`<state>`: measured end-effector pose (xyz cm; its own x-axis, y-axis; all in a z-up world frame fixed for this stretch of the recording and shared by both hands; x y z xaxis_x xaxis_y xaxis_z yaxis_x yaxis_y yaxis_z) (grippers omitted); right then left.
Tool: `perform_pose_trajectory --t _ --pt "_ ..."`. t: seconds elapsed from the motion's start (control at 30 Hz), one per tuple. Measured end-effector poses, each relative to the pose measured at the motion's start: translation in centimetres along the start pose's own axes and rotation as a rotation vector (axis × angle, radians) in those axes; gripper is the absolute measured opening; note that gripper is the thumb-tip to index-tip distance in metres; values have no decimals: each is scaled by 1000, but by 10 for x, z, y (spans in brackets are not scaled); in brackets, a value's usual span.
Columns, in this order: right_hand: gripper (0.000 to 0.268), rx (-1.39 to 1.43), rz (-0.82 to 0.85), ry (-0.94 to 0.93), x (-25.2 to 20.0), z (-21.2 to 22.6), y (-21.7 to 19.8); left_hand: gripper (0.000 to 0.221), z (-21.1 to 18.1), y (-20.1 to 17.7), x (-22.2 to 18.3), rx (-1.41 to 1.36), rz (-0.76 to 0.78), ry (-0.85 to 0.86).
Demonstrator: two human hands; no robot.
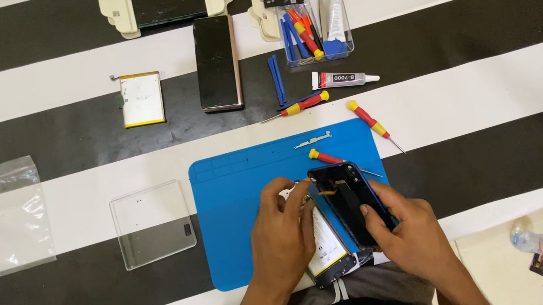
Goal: Replacing a battery and reassembling the back cover of a mobile phone
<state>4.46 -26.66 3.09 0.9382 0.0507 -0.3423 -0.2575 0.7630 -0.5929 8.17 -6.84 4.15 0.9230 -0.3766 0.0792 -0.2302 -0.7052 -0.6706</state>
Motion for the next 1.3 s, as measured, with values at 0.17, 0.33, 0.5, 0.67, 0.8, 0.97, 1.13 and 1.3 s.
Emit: perform_pose_trajectory --t 0.17,0.33,0.5,0.67,0.8,0.97,1.13,1.3 --pt "38 60 37 -31 1 4 -6 28 0 -1 7 25 -45 36" --pt "36 146 69 9 1 -7 -6 32 -6 1 5 51 -23 184" --pt "40 219 126 57 5 -14 -2 21 -10 3 3 158 -76 252" --pt "43 325 162 130 6 -16 -3 17 -7 2 -4 150 -81 253" --pt "44 89 133 117 9 -16 -11 20 1 4 -14 152 -56 251" --pt "48 -258 122 135 10 -7 -12 27 6 12 -15 215 17 272" --pt "46 -692 -29 -48 9 33 -9 26 4 25 -6 246 83 286" --pt "40 -706 -118 -96 9 48 -5 18 1 17 -2 218 21 253"
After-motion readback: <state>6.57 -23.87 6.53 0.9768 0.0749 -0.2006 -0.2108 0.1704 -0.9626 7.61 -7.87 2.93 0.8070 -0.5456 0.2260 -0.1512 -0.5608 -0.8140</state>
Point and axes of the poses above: each hand's wrist, its own x-axis towards the middle knuckle, its own y-axis out of the palm, z = x × y, the point moved 9 cm from there along x, towards the middle knuckle, and after that the axes turned 12 degrees about z, right-handed, at the moved point
